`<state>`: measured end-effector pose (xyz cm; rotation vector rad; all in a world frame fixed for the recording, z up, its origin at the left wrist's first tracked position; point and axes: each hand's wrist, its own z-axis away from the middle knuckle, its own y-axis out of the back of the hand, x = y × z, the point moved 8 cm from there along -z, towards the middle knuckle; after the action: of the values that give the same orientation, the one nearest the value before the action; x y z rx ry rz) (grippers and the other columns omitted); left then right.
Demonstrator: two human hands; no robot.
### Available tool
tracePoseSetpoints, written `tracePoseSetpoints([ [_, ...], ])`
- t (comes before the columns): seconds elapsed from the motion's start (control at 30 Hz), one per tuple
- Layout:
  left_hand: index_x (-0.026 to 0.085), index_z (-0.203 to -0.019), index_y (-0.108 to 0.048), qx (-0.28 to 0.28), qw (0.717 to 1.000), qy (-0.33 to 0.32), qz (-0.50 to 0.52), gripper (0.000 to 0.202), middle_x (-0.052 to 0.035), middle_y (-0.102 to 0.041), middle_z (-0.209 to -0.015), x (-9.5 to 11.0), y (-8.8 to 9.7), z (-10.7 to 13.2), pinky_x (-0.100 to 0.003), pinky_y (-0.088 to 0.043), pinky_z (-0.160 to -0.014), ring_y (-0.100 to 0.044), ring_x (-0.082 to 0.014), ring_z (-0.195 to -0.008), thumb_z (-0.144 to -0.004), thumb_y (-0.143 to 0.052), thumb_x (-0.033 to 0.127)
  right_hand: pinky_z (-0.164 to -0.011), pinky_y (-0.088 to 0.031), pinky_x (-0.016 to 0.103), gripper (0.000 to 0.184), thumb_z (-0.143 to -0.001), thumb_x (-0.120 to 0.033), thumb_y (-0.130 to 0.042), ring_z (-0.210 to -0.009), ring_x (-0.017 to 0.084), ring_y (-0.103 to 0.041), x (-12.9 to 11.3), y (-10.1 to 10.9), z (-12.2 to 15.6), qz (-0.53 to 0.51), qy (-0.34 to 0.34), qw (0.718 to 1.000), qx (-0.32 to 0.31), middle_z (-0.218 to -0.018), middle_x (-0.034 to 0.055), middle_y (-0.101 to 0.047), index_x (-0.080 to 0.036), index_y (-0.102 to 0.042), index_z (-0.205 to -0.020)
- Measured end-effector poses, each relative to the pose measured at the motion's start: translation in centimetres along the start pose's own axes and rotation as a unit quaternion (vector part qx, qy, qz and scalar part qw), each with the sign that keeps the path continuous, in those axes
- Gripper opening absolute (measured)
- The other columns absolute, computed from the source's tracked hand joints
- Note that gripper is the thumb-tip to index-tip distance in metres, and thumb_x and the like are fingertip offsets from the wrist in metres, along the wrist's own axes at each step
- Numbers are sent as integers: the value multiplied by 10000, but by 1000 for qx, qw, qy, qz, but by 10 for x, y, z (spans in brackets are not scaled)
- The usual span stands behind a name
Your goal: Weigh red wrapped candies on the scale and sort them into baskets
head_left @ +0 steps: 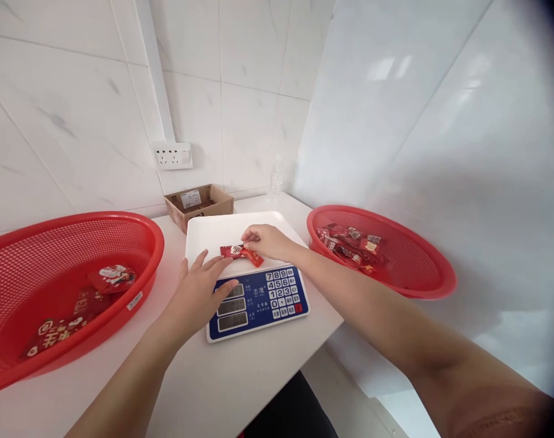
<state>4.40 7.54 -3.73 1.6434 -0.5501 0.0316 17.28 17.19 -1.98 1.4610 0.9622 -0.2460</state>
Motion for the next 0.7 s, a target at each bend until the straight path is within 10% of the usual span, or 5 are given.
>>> tracePoseSetpoints([
  [0.17, 279, -1283, -505, 16, 1000, 0, 6, 428, -26, -538, -1366, -1, 5, 0, -609, -137, -1117, -217, -299, -1414, -920, -353, 448, -897, -453, 331, 156, -808, -186, -600, -907, 146, -624, 19, 53, 12, 58, -23, 996, 58, -1064, 50, -680, -186, -662, -951],
  [0.37, 297, -1219, -559, 72, 997, -9, 18, 437, -39, -587, -1309, -7, 9, -3, -591, -173, -1117, -270, -284, -1399, -900, -352, 514, -936, -425, 333, 216, -839, -204, -546, -1019, 195, -606, 110, 155, 57, 122, -199, 961, 151, -1098, 89, -670, -159, -646, -1025],
  [0.7, 283, -1221, -571, 71, 997, -12, -2, 472, -48, -582, -1315, -13, 0, -6, -603, -216, -1100, -272, -306, -1396, -890, -331, 518, -678, -491, 295, 719, -556, -178, -807, -853, 219, -622, 198, 160, 111, 92, -365, 923, 78, -1082, 116, -640, -165, -536, -1222],
])
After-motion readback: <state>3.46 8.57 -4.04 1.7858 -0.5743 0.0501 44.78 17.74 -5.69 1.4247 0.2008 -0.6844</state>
